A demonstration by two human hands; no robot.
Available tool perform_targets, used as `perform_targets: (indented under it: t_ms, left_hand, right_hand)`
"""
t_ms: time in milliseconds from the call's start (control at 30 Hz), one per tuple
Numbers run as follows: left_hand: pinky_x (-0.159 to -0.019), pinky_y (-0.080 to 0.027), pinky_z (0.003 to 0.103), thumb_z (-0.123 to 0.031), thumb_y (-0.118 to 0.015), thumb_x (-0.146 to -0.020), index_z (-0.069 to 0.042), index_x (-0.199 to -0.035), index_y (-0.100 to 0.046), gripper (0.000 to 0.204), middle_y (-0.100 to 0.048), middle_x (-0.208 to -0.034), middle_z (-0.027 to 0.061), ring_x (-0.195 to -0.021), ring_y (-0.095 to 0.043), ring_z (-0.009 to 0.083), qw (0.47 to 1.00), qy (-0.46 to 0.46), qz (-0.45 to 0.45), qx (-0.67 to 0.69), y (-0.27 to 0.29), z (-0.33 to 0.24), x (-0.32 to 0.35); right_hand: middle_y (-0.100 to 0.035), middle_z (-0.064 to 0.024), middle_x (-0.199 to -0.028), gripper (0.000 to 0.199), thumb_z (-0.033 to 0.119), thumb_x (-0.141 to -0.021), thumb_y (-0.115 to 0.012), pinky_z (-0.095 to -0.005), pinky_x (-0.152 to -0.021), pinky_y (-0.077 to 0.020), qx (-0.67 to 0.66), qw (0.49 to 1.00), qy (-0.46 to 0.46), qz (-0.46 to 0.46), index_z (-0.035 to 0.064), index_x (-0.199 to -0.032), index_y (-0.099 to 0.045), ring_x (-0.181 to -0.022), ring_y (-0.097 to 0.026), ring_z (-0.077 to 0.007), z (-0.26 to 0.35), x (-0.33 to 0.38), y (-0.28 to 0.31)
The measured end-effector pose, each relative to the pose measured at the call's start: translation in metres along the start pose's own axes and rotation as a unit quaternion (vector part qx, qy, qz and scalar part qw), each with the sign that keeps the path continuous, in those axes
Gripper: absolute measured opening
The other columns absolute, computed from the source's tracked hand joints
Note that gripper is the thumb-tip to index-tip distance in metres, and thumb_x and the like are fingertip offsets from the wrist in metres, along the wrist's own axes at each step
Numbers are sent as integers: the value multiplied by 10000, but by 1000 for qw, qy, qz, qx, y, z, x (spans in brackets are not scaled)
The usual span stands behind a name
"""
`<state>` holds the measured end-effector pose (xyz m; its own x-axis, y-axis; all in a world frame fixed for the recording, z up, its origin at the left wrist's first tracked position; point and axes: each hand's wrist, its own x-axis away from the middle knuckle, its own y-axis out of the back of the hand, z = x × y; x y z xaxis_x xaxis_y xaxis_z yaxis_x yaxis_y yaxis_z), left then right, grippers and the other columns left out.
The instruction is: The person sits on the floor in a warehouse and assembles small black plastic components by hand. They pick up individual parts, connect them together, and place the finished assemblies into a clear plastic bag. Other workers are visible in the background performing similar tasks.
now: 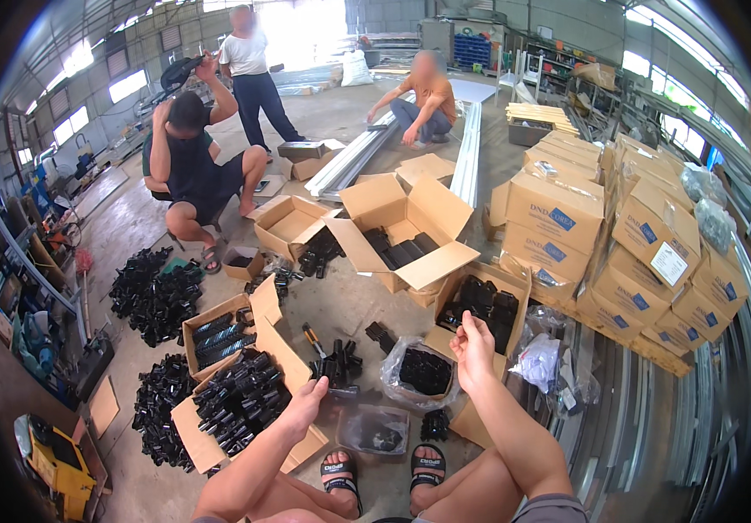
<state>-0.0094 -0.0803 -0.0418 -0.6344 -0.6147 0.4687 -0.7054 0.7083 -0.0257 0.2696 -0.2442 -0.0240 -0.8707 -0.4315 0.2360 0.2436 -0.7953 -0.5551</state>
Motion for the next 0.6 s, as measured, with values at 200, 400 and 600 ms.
perform_targets:
  t_ms: [200,400,600]
  left_hand:
    - [-678,-518,303,-424,-463,-1057,-34,-1051,-559,402,-644,-910,60,-761,-642,149,1000,5,18,14,2,5,-8]
    - [-663,-514,301,-413,-461,-1059,-39,-1052,-544,384,-631,-916,49,-770,-643,144,1000,17,16,-1,4,2,-5]
    - [-655,-513,295,-399,-454,-1064,-41,-1053,-546,370,-642,-916,52,-762,-645,143,1000,20,13,5,4,4,-5]
  right_hand:
    - [-536,38,-736,180,304,-951,-696,-270,-667,-452,8,1000,-1,12,163,-933,-586,-655,-511,-101,-3,-6,6]
    - [-603,29,-877,166,232,-956,-680,-274,-741,-492,18,1000,18,-4,151,-1065,-585,-791,-595,-109,1,4,-5]
    - [-609,-19,-1029,277,64,-923,-668,-256,-755,-496,54,998,14,-15,99,-1182,-578,-864,-609,-111,-2,1,4]
